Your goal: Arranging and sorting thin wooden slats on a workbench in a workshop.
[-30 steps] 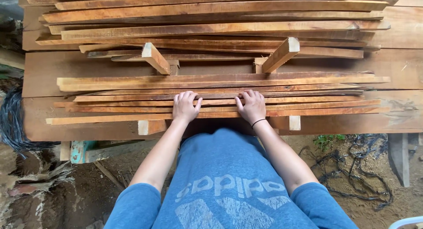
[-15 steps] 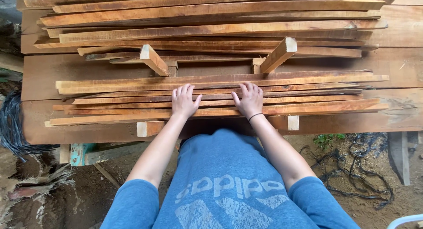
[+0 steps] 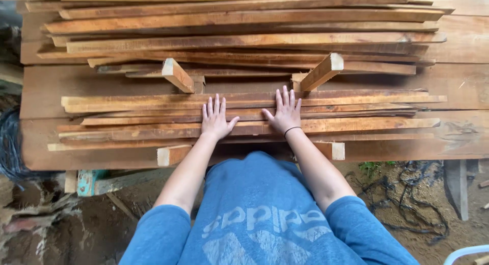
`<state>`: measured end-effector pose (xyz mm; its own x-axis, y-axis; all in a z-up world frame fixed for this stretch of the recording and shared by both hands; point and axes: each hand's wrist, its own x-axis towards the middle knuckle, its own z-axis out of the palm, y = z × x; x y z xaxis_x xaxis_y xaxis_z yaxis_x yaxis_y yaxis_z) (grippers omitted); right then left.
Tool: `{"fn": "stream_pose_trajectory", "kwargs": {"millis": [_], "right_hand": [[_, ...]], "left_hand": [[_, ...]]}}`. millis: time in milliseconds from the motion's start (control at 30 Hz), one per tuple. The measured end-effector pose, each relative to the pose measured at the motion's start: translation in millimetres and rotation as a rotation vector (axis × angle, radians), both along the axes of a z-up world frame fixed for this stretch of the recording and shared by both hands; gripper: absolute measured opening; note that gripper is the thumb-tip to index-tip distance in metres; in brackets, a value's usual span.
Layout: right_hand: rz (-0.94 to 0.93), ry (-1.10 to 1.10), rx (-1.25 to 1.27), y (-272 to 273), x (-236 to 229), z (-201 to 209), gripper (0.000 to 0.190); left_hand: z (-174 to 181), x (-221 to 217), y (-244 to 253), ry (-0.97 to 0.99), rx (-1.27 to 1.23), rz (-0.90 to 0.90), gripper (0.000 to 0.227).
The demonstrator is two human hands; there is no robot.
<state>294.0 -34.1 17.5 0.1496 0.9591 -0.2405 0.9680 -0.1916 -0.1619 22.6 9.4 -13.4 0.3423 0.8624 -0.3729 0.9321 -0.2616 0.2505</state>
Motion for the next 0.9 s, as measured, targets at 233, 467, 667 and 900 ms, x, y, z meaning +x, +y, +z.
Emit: {"fn": "stream_pose_trajectory", "kwargs": {"millis": [233, 467, 667, 900], "right_hand": [[-0.043, 0.107, -0.152, -33.4, -6.1, 30.5, 0.113], [0.034, 0.083, -0.210, -53.0, -3.3, 27.5, 0.089], [0.267, 0.072, 0.328, -84.7, 9.5, 2.1, 0.045], [0.320, 0.172, -0.018, -78.5, 10.7, 11.5, 0.050]], "left_hand": [[38.9, -2.5, -30.7, -0.037, -0.118, 0.037, 0.112], [51.4, -8.8, -52.9, -0.028, -0.134, 0.008, 0.097], [62.9, -12.6, -62.9, -0.066, -0.079, -0.069, 0.077], [35.3, -18.1, -67.7, -0.100, -0.080, -0.094, 0.053]]}}
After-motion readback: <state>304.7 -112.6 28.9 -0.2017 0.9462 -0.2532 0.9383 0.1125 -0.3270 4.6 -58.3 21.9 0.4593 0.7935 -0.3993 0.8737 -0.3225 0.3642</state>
